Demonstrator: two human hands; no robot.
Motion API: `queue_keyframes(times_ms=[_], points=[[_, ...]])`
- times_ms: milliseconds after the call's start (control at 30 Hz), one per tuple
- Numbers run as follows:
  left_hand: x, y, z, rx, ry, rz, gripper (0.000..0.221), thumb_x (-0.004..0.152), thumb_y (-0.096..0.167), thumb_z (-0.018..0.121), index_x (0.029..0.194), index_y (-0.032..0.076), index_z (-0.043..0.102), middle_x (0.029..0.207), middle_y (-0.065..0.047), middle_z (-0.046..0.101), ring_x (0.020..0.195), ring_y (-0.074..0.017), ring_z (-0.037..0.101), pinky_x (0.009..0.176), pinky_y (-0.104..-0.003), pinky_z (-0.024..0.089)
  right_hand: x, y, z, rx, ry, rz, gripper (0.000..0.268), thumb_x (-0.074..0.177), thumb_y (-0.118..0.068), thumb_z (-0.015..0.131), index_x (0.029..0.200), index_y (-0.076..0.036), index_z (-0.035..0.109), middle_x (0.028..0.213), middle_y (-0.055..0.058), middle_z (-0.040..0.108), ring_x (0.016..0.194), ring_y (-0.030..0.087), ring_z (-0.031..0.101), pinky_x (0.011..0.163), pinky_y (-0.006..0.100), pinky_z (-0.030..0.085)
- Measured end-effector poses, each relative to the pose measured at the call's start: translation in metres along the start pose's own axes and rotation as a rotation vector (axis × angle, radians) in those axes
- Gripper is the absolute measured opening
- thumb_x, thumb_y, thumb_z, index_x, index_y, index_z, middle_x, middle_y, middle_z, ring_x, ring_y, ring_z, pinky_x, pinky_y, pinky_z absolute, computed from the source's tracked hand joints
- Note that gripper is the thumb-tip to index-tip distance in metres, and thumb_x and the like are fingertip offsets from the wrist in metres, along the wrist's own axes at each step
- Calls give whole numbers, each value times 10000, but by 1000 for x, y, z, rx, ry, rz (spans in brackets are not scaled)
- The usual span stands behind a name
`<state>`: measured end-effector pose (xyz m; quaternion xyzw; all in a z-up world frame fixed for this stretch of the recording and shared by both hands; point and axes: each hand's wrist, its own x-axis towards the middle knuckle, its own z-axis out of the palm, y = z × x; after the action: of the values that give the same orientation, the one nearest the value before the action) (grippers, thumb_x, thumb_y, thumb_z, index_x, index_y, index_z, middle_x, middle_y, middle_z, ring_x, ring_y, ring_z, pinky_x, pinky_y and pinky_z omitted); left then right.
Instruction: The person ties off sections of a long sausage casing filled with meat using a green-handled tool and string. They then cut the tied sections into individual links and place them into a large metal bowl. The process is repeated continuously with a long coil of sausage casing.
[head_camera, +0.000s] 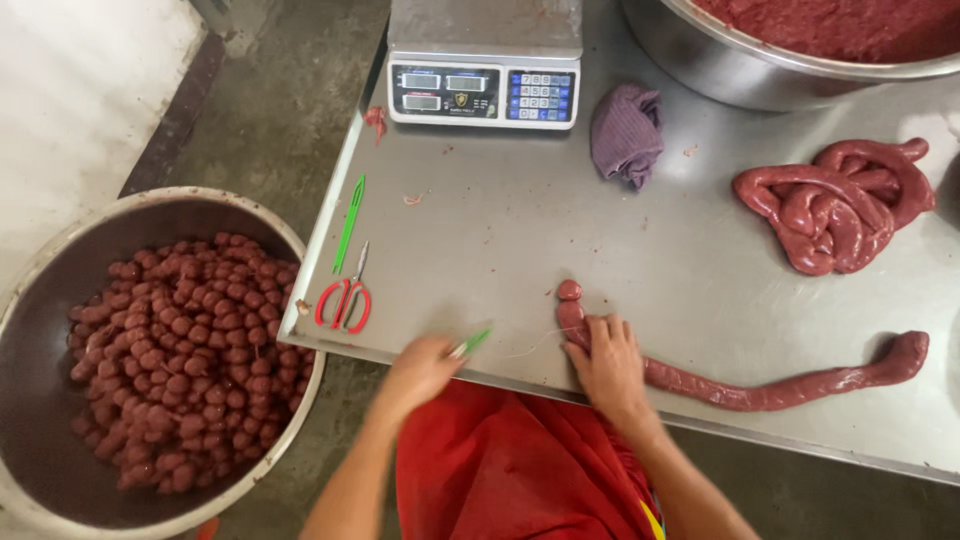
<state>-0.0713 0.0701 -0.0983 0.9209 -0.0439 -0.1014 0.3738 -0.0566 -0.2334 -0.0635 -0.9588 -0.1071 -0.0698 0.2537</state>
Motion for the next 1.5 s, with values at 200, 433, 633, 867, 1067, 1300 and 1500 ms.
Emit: queue_keyframes(times_ms=[200,433,633,867,1067,1300,1500], points=[[143,126,87,37,-268,-89,238,1033,187,464,1085,92,676,899,-169,724,784,-311,720,702,-470,589,-26,2,-1,208,-22,-256,347,848,-85,706,1178,-11,632,1159,172,598,1051,384,555,911,479,449],[82,264,76,-141,-380,530,229,911,268,645,1052,110,731,903,-132,742,806,-301,709,736,-468,536,-24,45,10,299,-222,-174,331,888,-85,679,1211,-16,658,1178,161,648,1066,321,604,930,434,482],[44,210,-22,-611,108,374,244,1008,221,614,1201,92,690,1062,-96,736,896,-255,746,779,-379,611,5,55,-2,797,-273,27,323,923,-85,656,1239,-20,680,1194,151,690,1079,267,646,947,395,509],[96,209,98,-229,215,317,149,968,59,591,1080,24,682,1025,-204,722,938,-403,676,804,-515,535,-39,28,18,229,-136,-422,498,946,-18,523,1442,19,512,1418,252,547,1348,448,486,1175,492,369],[70,263,148,-192,-423,329,372,871,10,551,1206,94,689,961,-197,755,831,-339,751,743,-448,585,-69,0,2,72,-21,-517,729,952,-227,599,1533,77,280,1623,244,268,1495,433,296,1236,515,200],[5,170,-11,-385,276,330,363,940,40,617,1282,130,701,1123,-111,724,984,-229,720,851,-339,586,-23,31,-13,758,-266,47,460,912,-60,663,1369,-48,609,1421,120,616,1259,216,607,1051,354,492],[-8,107,36,47,226,179,365,872,38,701,1221,129,759,937,-129,620,919,-307,621,840,-407,510,-20,25,-32,950,-256,43,327,958,22,627,1261,-50,725,1300,90,697,1159,178,656,986,298,521]])
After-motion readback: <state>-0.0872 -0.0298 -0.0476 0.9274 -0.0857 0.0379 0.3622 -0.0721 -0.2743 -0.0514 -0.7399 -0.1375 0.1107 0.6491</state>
